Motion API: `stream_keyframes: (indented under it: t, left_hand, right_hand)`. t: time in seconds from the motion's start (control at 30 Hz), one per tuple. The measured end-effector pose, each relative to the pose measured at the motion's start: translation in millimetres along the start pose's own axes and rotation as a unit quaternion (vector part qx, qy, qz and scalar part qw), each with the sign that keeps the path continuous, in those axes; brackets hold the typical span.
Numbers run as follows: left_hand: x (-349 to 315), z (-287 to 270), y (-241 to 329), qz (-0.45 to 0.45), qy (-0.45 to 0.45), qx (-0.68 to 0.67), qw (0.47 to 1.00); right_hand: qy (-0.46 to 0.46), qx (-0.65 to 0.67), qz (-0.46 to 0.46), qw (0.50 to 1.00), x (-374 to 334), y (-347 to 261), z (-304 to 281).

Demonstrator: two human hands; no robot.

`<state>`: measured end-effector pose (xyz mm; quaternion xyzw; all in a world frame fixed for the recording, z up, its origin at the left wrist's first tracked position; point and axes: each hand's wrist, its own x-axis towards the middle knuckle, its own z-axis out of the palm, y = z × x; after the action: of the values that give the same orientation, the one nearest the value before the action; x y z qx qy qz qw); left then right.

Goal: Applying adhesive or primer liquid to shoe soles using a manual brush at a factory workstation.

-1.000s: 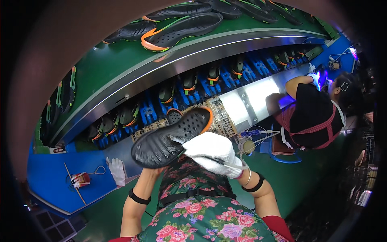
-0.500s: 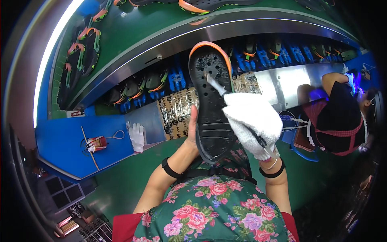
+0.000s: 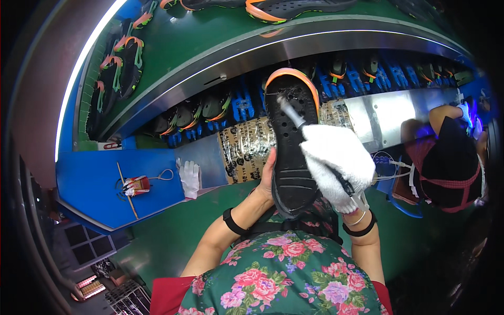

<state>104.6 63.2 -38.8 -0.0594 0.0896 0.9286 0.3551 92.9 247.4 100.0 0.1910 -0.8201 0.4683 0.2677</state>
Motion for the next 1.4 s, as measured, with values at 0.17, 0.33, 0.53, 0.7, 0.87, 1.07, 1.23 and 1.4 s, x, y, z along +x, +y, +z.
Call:
stream_keyframes:
  t: [0.17,0.33,0.53,0.7,0.87,1.07,1.23,1.4]
  left_hand:
    - [2.0,4.4,1.8,-0.037,-0.059,-0.070,0.995]
    - [9.8,4.5,12.8,0.017,0.007,0.028,0.999]
    - [21.5,11.5,22.7,0.013,0.069,0.144,0.987]
    - [34.5,34.3,26.3,0.078,-0.018,0.078,0.994]
    - [42.5,35.5,29.0,0.036,-0.081,0.105,0.991]
    - [48.8,48.5,29.0,0.099,-0.021,-0.001,0.995]
    - [53.9,42.3,40.8,0.047,-0.106,-0.003,0.993]
    - [58.3,48.7,34.7,0.066,-0.115,-0.006,0.991]
  right_hand:
    - [-0.068,0.029,-0.004,0.997,-22.2,8.5,13.8]
    - [0.029,0.073,0.042,0.996,-10.8,11.0,11.2]
    - [-0.060,0.084,-0.014,0.995,-16.2,4.3,20.3]
    - [0.016,0.099,0.027,0.995,-17.4,13.9,23.1]
    - [-0.049,0.113,-0.013,0.992,-27.0,2.8,31.6]
    - [0.026,0.112,-0.003,0.993,-27.5,14.5,28.7]
    - [-0.056,0.193,0.019,0.979,-37.5,4.9,33.0]
    - [-0.011,0.104,-0.004,0.995,-32.1,8.0,25.6]
